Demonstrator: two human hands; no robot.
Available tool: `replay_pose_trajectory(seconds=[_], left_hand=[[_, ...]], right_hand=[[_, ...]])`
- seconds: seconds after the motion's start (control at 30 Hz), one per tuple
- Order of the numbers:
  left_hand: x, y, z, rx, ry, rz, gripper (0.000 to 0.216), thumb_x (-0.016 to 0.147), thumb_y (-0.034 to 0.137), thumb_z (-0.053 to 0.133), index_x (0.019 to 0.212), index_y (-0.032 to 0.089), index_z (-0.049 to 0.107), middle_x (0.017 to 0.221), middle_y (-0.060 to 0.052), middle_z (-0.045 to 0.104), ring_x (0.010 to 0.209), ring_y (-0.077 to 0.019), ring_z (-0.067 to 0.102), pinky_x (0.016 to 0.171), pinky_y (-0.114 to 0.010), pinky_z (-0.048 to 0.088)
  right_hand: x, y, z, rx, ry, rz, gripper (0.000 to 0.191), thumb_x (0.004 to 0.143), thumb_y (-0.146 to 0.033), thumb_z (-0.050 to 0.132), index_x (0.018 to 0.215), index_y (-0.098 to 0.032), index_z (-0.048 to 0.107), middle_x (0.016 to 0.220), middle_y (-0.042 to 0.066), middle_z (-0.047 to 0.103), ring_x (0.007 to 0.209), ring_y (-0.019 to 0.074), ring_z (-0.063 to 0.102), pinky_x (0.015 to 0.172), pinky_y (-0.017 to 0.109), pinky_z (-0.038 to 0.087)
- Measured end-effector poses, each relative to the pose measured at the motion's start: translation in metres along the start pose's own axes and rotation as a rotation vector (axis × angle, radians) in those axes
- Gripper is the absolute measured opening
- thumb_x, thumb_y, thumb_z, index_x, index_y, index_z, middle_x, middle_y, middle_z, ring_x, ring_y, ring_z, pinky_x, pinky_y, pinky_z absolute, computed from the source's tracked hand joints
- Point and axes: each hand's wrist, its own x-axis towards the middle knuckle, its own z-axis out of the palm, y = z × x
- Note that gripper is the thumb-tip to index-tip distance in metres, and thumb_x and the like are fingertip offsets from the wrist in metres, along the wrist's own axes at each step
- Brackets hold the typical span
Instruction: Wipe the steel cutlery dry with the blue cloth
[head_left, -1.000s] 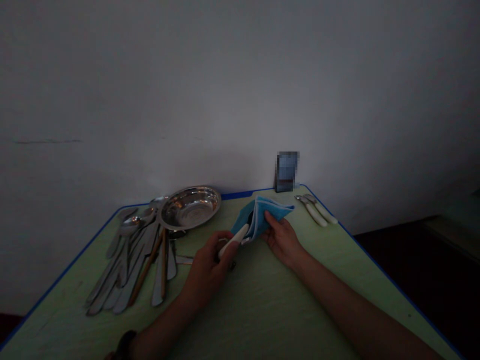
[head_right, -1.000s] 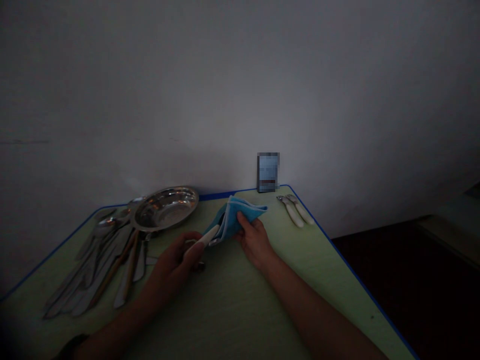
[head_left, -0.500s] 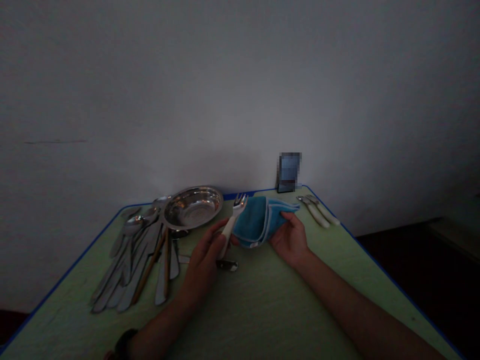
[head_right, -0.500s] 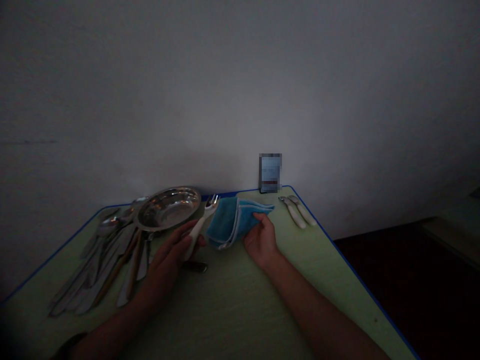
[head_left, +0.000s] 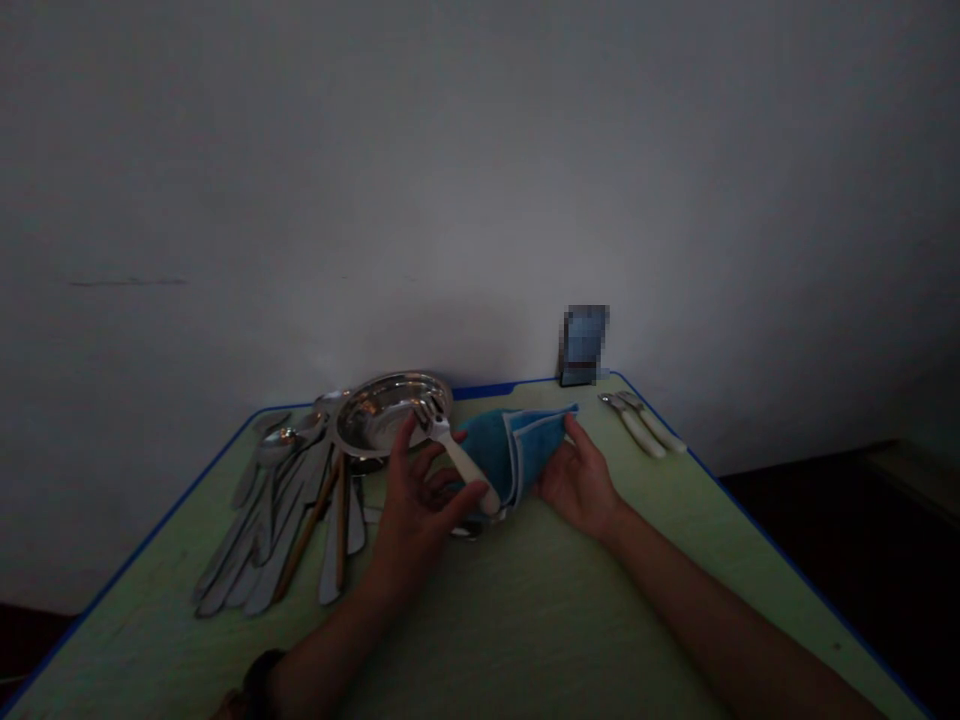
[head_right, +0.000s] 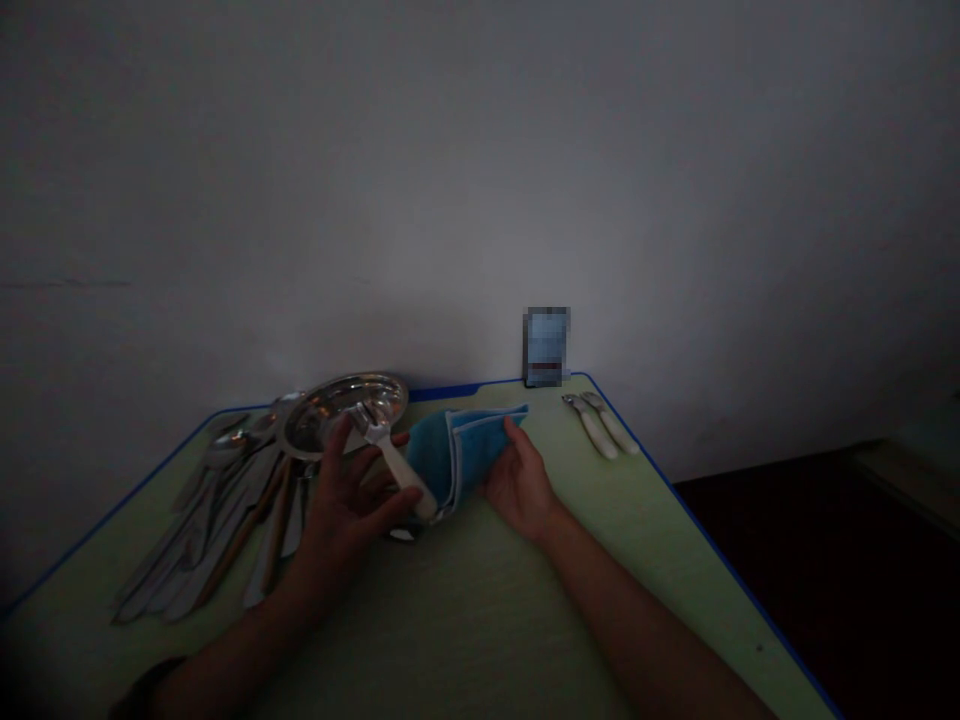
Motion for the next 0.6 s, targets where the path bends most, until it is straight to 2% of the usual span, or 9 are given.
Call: replay_pose_trajectory(seconds=[0.17, 0.37, 0.43, 0.5, 0.57, 0.6], left_hand=[[0.002, 0.001, -0.001, 0.006, 0.079, 0.011, 0.069, 0.073, 0.020, 0.066, 0.127, 0.029, 0.024, 0.113, -0.010, 0.057, 0.076, -0.0209, 0.067, 0.051, -0.028, 0.058], [0.002, 0.001, -0.002, 0.022, 0.088, 0.051, 0.089, 0.067, 0.018, 0.071, 0.133, 0.036, 0.015, 0.109, -0.006, 0.058, 0.078, -0.0227, 0.068, 0.056, -0.033, 0.060], [0.001, 0.000, -0.003, 0.040, 0.094, 0.058, 0.089, 0.065, 0.017, 0.072, 0.133, 0.037, 0.018, 0.107, -0.004, 0.057, 0.076, -0.0226, 0.069, 0.056, -0.033, 0.060], [0.001, -0.001, -0.004, 0.045, 0.088, 0.063, 0.082, 0.064, 0.017, 0.073, 0.129, 0.035, 0.026, 0.101, -0.003, 0.058, 0.074, -0.0228, 0.069, 0.056, -0.033, 0.060], [0.002, -0.002, -0.005, 0.048, 0.107, 0.088, 0.072, 0.062, 0.017, 0.074, 0.120, 0.031, 0.034, 0.092, -0.001, 0.061, 0.070, -0.0214, 0.069, 0.056, -0.032, 0.059], [0.002, -0.002, -0.005, 0.056, 0.128, 0.107, 0.068, 0.061, 0.017, 0.075, 0.116, 0.029, 0.037, 0.087, 0.001, 0.062, 0.067, -0.0200, 0.069, 0.056, -0.031, 0.059]], right_hand=[[-0.002, -0.002, 0.000, 0.006, -0.061, 0.087, 0.051, 0.083, -0.057, 0.024, 0.099, -0.020, 0.056, 0.091, 0.007, 0.068, 0.092, 0.0207, 0.061, 0.080, 0.040, 0.045], [-0.002, -0.002, -0.003, 0.008, -0.049, 0.105, 0.054, 0.081, -0.057, 0.026, 0.099, -0.018, 0.059, 0.096, 0.008, 0.067, 0.099, 0.0230, 0.059, 0.088, 0.043, 0.041], [-0.002, -0.004, 0.003, -0.019, -0.063, 0.101, 0.053, 0.078, -0.058, 0.032, 0.097, -0.018, 0.061, 0.096, 0.008, 0.067, 0.100, 0.0239, 0.058, 0.091, 0.042, 0.040], [-0.002, -0.006, 0.012, -0.074, -0.178, 0.120, 0.047, 0.076, -0.054, 0.041, 0.098, -0.019, 0.062, 0.102, 0.007, 0.066, 0.104, 0.0233, 0.056, 0.095, 0.039, 0.038], [-0.002, -0.008, 0.018, -0.194, -0.368, 0.167, 0.041, 0.078, -0.042, 0.047, 0.112, -0.020, 0.057, 0.121, 0.005, 0.056, 0.115, 0.0204, 0.048, 0.101, 0.036, 0.032], [-0.002, -0.008, 0.019, -0.288, -0.416, 0.175, 0.040, 0.078, -0.036, 0.050, 0.116, -0.023, 0.053, 0.127, 0.003, 0.051, 0.118, 0.0190, 0.045, 0.101, 0.036, 0.032]])
